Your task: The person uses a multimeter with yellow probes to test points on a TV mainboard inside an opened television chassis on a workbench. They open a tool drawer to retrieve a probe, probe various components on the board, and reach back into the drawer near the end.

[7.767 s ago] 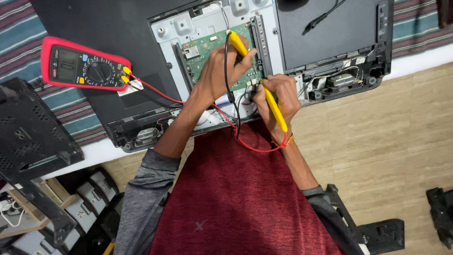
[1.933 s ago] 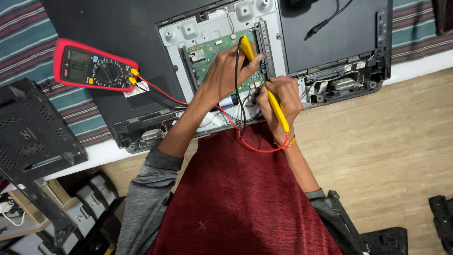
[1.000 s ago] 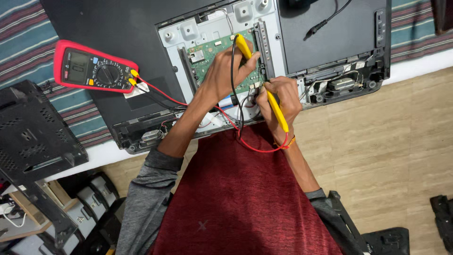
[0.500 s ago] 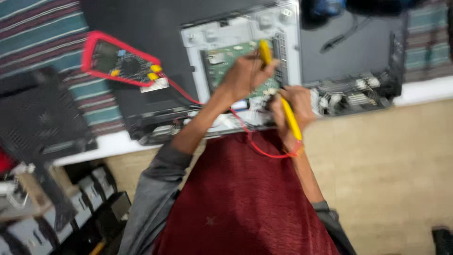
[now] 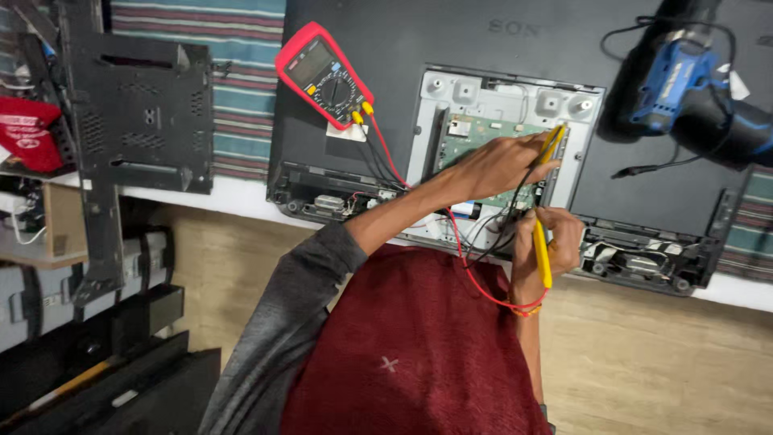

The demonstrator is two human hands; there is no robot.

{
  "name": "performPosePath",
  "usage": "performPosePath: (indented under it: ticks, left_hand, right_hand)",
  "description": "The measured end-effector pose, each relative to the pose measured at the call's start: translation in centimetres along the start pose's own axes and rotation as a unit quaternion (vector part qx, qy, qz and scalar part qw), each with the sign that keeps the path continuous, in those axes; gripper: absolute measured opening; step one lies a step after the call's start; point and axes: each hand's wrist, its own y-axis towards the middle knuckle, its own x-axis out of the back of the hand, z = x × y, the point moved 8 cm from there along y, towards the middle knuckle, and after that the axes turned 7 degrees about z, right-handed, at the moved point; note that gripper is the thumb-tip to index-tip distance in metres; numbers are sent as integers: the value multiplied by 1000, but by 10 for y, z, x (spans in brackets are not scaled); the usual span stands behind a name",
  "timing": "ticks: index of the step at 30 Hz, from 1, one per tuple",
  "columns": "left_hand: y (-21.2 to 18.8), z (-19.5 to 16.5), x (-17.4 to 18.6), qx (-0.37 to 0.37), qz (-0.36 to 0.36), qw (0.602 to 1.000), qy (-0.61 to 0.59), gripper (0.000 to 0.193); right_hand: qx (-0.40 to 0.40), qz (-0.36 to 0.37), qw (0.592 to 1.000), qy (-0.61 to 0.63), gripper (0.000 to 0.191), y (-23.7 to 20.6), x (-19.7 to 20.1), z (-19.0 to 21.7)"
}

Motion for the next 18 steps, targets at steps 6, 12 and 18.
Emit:
performPosePath:
  ticks: [6, 12, 18]
  left_hand:
    - [-17, 4, 7, 15, -29, 998, -45, 37]
    - [-49, -1, 20, 32, -126, 987, -93, 31]
    - [-88, -7, 37, 24, -163, 981, -98, 20]
  right_hand:
    - [10, 1, 1000, 4, 13, 4, 2, 9]
    - [-4, -2, 1000, 23, 9, 4, 3, 8]
    - [-1, 4, 1000, 11, 10, 3, 2, 8]
